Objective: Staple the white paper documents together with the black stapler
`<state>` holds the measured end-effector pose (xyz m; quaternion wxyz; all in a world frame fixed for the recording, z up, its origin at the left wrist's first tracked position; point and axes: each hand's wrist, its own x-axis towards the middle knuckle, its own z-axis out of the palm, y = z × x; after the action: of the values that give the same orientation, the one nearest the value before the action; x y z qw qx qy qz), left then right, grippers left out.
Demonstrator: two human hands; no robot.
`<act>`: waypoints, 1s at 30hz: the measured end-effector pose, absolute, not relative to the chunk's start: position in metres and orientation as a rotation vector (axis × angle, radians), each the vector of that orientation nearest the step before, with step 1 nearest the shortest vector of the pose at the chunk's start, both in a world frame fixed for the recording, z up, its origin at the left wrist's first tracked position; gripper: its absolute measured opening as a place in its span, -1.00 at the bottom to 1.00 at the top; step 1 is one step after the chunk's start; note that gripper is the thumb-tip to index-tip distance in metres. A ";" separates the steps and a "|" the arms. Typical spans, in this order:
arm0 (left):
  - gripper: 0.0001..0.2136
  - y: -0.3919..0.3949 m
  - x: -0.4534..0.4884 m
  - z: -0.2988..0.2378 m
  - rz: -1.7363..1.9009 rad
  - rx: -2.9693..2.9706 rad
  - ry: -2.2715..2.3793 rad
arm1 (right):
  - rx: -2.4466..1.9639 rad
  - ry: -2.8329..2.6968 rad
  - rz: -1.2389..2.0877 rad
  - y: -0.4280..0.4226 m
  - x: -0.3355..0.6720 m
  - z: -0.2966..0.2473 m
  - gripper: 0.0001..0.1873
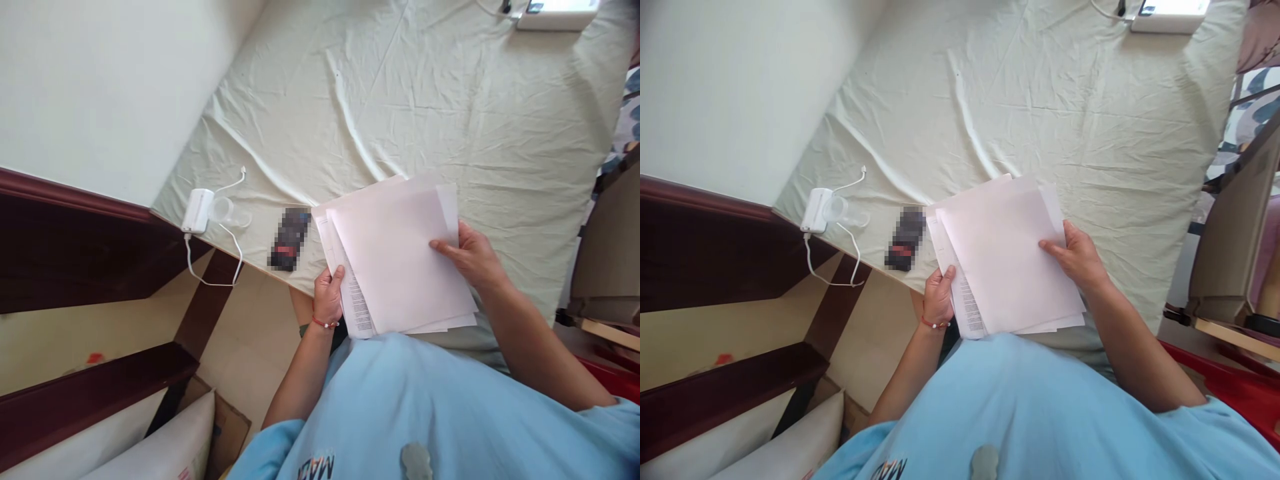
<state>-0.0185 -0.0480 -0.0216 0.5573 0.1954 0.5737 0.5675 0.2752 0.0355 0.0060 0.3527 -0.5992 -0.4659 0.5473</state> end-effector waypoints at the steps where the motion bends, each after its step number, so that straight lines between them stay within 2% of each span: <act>1: -0.53 -0.048 -0.019 -0.021 1.338 0.461 1.333 | -1.564 -1.210 1.420 0.035 0.277 0.006 -0.59; 5: -0.55 -0.047 -0.020 -0.019 1.342 0.440 1.288 | -1.693 -1.186 1.308 0.033 0.294 0.005 -0.71; 10: -0.55 -0.045 -0.016 -0.017 1.376 0.468 1.296 | -1.730 -0.970 1.123 0.035 0.323 0.004 -0.62; 15: -0.54 -0.045 -0.016 -0.017 1.364 0.483 1.323 | -1.696 -0.946 0.962 0.037 0.341 0.006 -0.62; 26: -0.60 -0.050 -0.015 -0.022 1.369 0.645 1.361 | -1.616 -0.956 1.079 0.044 0.319 0.014 -0.61; 28: -0.54 -0.051 -0.015 -0.023 1.370 0.665 1.354 | -1.621 -0.970 1.085 0.045 0.319 0.015 -0.62; 30: -0.36 -0.052 -0.015 -0.025 1.374 0.685 1.362 | -1.611 -0.974 1.084 0.046 0.320 0.014 -0.63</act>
<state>-0.0146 -0.0519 -0.0250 0.5182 0.2853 0.5677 0.5725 0.3199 0.0462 0.0136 0.4660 -0.6561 -0.3967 0.4415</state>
